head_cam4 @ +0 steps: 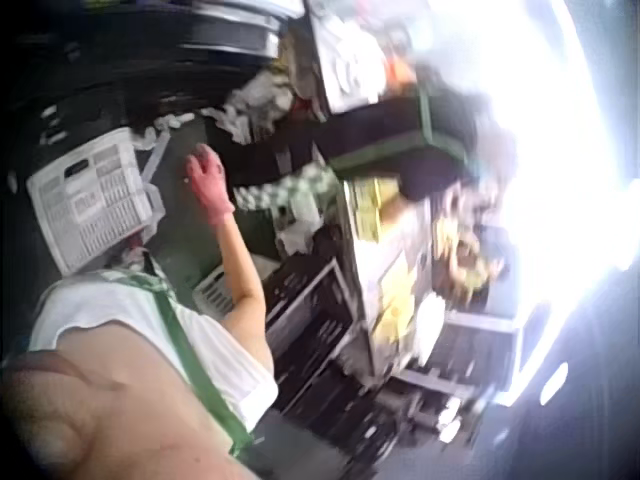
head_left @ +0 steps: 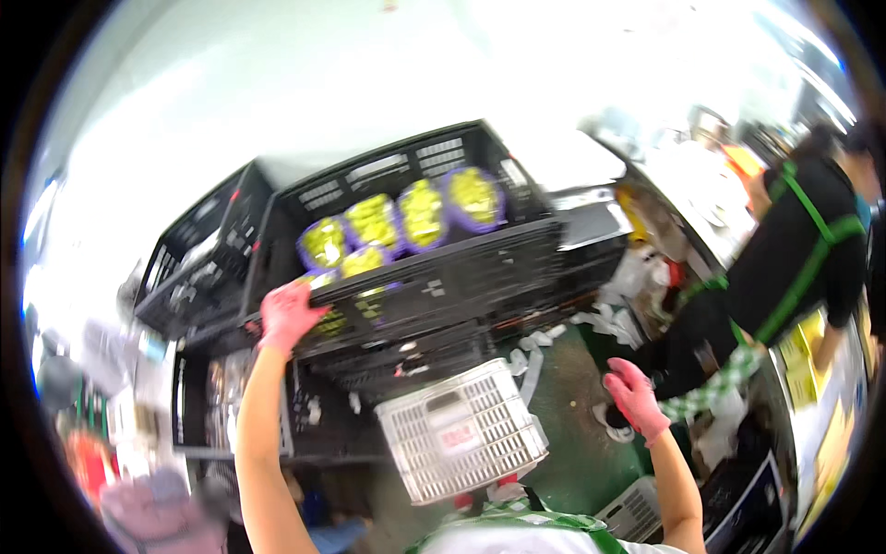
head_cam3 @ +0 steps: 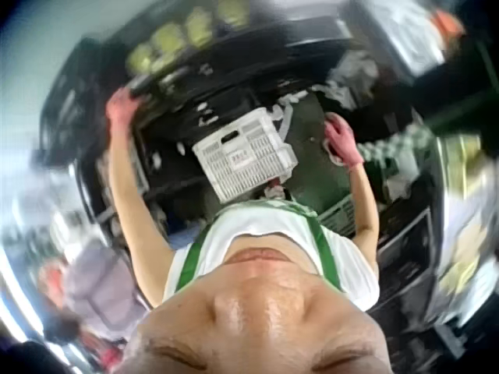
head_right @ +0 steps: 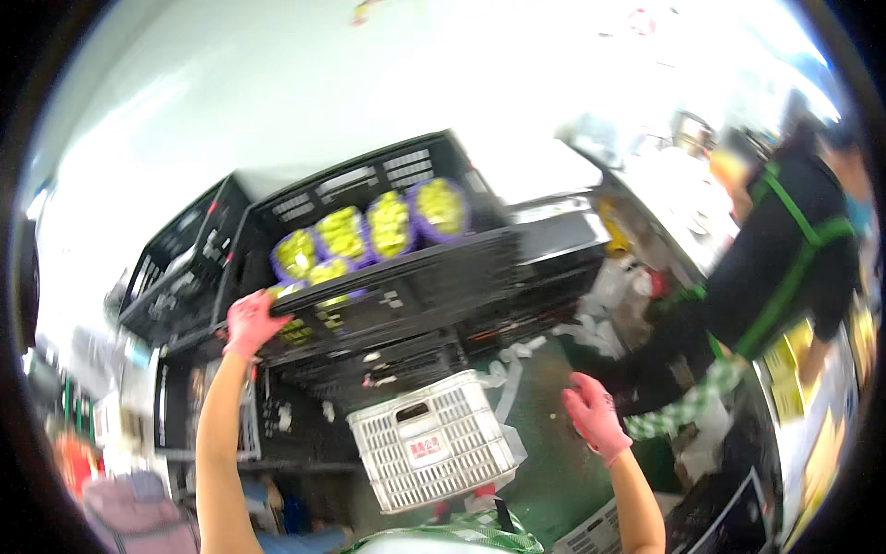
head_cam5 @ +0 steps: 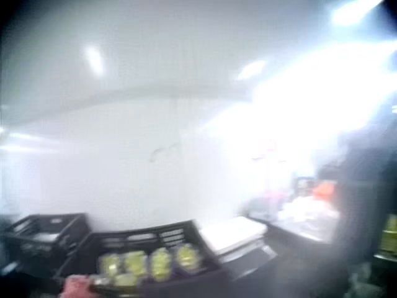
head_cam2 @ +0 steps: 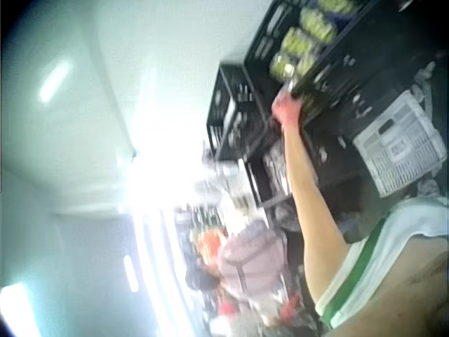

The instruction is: The person folds flat cardboard sheets into rectangular boxes by hand. They repeatedly fold the side flaps up, tuck the tabs into slots, and press the corners to secure the structure. The finished boxes are placed on a metal table alongside other completed units.

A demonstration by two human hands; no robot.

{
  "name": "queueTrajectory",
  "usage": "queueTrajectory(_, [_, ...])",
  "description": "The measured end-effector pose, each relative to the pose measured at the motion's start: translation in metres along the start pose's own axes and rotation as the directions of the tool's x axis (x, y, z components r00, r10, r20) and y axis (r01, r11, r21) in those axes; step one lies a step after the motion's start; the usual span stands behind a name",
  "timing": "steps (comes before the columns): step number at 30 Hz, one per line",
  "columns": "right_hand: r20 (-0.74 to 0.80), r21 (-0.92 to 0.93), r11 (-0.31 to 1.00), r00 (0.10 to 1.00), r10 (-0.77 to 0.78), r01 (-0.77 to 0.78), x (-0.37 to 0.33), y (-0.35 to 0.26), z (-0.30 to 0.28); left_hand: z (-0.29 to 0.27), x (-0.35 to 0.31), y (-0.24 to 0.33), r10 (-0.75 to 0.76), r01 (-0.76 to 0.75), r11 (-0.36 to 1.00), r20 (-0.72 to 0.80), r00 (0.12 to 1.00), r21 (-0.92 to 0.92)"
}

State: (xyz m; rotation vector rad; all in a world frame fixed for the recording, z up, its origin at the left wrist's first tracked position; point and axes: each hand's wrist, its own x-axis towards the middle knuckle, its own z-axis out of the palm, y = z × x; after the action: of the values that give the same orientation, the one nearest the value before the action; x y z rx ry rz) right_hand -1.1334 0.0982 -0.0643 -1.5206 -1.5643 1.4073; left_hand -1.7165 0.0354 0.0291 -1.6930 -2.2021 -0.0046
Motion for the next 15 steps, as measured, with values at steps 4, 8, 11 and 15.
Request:
queueTrajectory(4, [-0.046,-0.345,0.925,0.981,-0.187,0.16,-0.071,0.013,-0.004,0.049,-0.007,-0.063,0.024,-0.024,1.0,-0.123,0.992,0.004])
queueTrajectory(8, [-0.14,-0.296,0.929,0.952,-0.272,0.222,-0.16,0.032,-0.013,0.091,0.009,-0.072,-0.118,0.116,0.993,-0.131,0.984,-0.025])
queueTrajectory(11, [-0.294,-0.368,0.9,0.89,-0.35,0.232,-0.267,0.061,-0.01,0.03,-0.024,0.026,-0.232,0.262,0.947,-0.17,0.958,0.186])
queueTrajectory(15, [-0.476,-0.418,0.906,0.834,-0.279,0.064,-0.401,0.092,-0.019,-0.008,-0.126,0.14,0.015,-0.049,0.993,-0.303,0.953,-0.105])
